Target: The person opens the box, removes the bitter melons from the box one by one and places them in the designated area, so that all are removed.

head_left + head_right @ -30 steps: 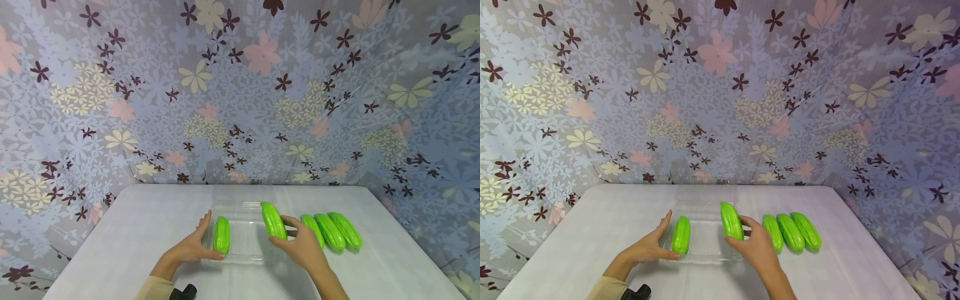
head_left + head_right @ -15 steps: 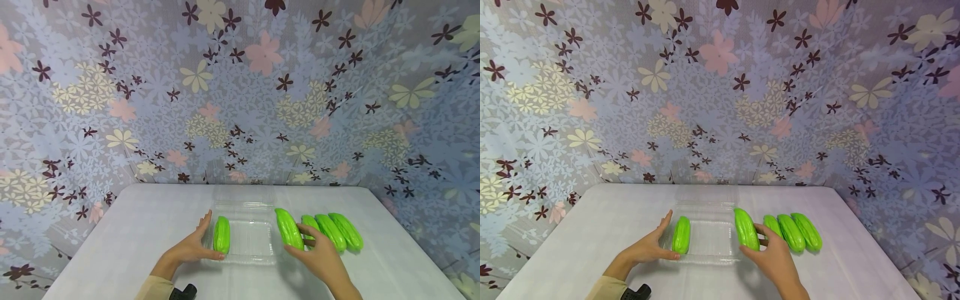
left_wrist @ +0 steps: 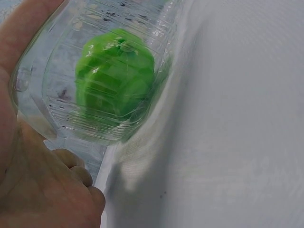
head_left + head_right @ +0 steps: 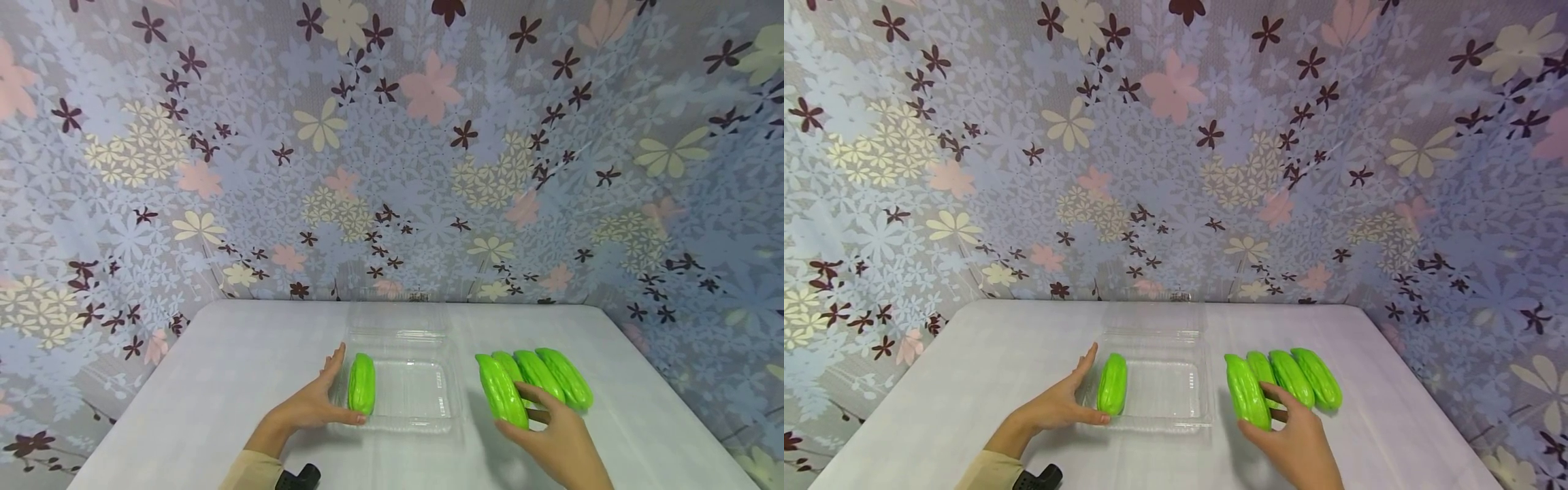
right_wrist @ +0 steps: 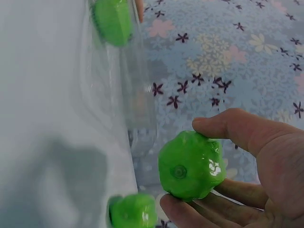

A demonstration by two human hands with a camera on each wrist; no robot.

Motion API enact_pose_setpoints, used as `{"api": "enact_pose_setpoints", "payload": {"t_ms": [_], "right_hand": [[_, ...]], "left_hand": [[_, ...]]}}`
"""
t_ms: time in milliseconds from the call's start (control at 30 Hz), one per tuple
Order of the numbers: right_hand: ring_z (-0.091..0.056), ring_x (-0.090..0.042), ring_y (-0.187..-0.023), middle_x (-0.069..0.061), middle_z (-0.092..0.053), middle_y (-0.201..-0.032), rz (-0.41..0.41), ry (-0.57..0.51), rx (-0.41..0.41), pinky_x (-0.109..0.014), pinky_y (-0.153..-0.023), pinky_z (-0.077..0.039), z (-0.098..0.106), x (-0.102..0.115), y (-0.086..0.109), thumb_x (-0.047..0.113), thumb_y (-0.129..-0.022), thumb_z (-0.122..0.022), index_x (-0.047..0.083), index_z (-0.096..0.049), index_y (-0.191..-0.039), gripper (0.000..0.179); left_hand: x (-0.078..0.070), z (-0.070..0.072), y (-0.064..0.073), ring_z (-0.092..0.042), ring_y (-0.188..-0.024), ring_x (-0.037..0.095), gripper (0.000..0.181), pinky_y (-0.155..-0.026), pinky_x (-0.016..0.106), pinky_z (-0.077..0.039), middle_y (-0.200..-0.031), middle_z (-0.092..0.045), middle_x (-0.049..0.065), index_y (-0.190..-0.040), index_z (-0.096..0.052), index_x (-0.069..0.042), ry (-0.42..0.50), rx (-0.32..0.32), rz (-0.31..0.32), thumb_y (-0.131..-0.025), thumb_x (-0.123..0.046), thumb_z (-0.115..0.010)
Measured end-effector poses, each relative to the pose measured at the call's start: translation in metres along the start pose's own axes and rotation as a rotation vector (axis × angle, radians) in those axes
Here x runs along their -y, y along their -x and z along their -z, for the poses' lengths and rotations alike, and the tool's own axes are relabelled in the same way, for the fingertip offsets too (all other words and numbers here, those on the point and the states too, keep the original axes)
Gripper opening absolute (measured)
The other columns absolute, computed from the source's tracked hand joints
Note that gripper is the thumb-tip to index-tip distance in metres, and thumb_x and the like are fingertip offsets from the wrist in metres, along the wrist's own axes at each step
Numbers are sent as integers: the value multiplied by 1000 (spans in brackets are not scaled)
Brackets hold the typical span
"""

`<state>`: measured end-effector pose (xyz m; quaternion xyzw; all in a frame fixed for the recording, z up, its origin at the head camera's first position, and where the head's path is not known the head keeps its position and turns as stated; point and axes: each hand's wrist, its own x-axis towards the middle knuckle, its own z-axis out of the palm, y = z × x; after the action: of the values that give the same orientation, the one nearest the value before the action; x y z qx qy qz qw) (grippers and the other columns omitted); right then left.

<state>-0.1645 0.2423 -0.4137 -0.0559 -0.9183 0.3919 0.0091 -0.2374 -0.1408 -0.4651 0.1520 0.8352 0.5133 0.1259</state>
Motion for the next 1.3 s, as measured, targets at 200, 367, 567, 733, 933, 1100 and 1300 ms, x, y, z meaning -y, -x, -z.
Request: {"api": "enact_pose_setpoints", "payload": {"t_ms": [200,367,567,733,933,1100,1300], "right_hand": [[-62,-48,-110,-32,-49,-142,-61,35,18,-49,-81,-57,8,-23,3,55,-74,-85,-5,-48,-143,99],[-59,-52,-112,-34,-46,-143,-128,-1,45,-50,-78,-58,15,-47,8,58,-72,-85,-5,-44,-147,106],[-57,-54,-114,-35,-45,-143,-210,7,64,-50,-78,-58,26,-70,9,63,-68,-85,-6,-40,-148,115],[-56,-55,-113,-38,-44,-142,-236,12,65,-49,-78,-58,31,-81,10,62,-66,-87,-10,-40,-145,117],[-53,-57,-117,-38,-40,-144,-270,34,117,-50,-81,-57,39,-115,1,66,-65,-85,-11,-36,-147,122],[-51,-58,-118,-38,-37,-145,-277,58,140,-50,-81,-57,46,-142,-4,65,-69,-84,-12,-34,-147,121],[-53,-58,-116,-39,-36,-146,-237,74,126,-51,-81,-57,51,-158,-3,62,-71,-84,-13,-35,-147,117]], "left_hand": [[1,0,-1,13,-148,44,135,-112,71,1,-166,9,19,-163,3,-19,-2,3,2,-70,-29,-94],[1,0,-2,13,-149,42,135,-112,70,1,-166,9,18,-163,3,-19,-16,-1,4,-70,-30,-94],[-3,1,-1,13,-149,42,135,-112,71,0,-166,9,18,-163,5,-21,-8,4,5,-71,-27,-94],[-4,3,1,11,-149,43,135,-112,71,-2,-166,9,18,-163,4,-21,-10,-3,7,-71,-26,-94],[-1,3,0,12,-149,43,135,-112,71,-1,-166,9,18,-163,4,-21,-10,-4,2,-71,-27,-94],[-1,3,0,12,-149,43,135,-112,70,-1,-166,9,19,-163,4,-20,-11,-5,3,-71,-26,-94],[0,3,-1,11,-149,42,135,-113,70,-2,-166,9,19,-163,5,-21,-14,-1,2,-71,-28,-94]]}}
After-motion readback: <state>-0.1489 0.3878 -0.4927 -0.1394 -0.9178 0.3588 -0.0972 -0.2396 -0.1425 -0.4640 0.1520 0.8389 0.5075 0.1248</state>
